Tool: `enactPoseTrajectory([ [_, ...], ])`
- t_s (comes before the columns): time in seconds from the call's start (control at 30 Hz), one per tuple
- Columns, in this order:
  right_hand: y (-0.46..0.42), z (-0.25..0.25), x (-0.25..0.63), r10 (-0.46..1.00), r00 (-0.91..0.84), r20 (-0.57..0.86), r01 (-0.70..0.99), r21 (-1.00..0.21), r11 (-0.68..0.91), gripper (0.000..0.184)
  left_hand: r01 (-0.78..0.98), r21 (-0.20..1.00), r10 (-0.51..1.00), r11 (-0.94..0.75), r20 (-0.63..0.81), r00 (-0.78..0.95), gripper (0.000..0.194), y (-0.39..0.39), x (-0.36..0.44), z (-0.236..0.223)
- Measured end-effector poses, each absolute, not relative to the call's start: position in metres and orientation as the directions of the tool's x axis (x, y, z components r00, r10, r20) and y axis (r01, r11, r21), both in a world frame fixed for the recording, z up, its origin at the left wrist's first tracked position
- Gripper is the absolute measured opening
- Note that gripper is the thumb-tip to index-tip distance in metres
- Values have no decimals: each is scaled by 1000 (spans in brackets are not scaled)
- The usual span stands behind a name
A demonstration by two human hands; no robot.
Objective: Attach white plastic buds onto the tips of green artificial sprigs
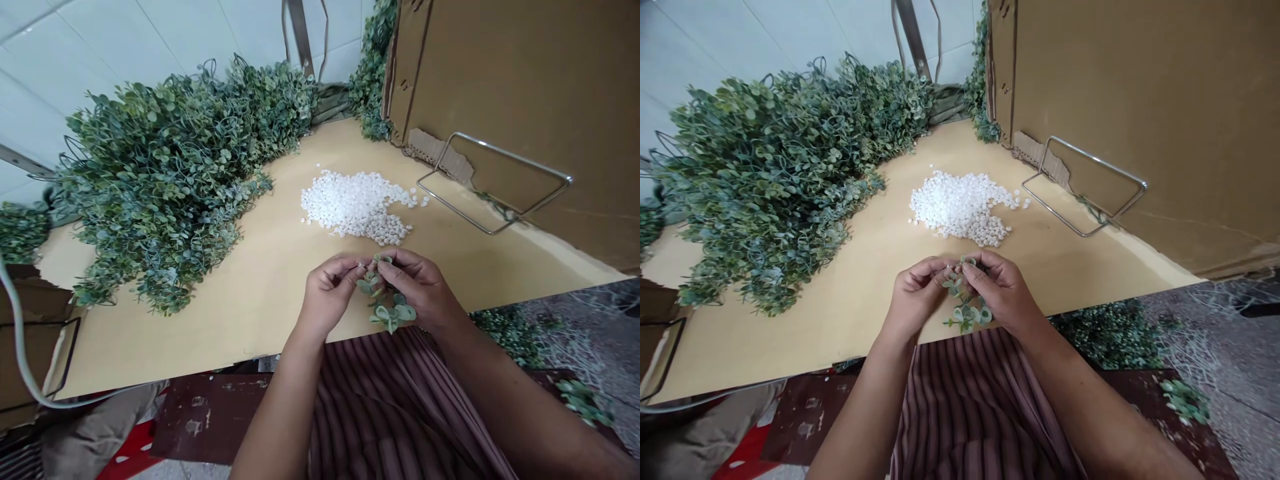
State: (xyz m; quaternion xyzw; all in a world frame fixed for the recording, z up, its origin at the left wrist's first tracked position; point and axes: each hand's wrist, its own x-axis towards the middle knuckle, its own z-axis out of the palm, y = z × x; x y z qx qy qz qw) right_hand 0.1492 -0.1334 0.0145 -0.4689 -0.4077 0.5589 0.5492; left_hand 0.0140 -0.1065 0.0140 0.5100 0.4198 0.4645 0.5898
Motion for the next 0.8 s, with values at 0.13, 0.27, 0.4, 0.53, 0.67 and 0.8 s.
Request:
enactPoseTrajectory([
  [0.13, -135, 15, 147, 1000, 19, 24, -105, -994, 26, 16, -209, 959, 967, 190, -146, 207, 21, -107, 9, 18],
  [0.27, -136, 17, 146, 992, -19, 123, 25, -992, 123, 15, -233, 940, 958, 248, -202, 206, 22, -107, 6, 20],
  [0.4, -137, 17, 146, 991, -11, 131, 91, -987, 131, 15, -200, 945, 953, 259, -216, 212, 18, -107, 5, 21],
  [0.53, -137, 17, 146, 991, -13, 135, 131, -982, 135, 17, -178, 952, 955, 248, -210, 209, 18, -107, 5, 21],
  [0.67, -137, 15, 146, 989, -23, 148, 161, -976, 150, 17, -178, 952, 955, 248, -210, 209, 22, -106, 5, 21],
  [0.8, -137, 14, 148, 985, -42, 165, 183, -968, 170, 18, -164, 953, 950, 256, -217, 223, 24, -105, 4, 23],
])
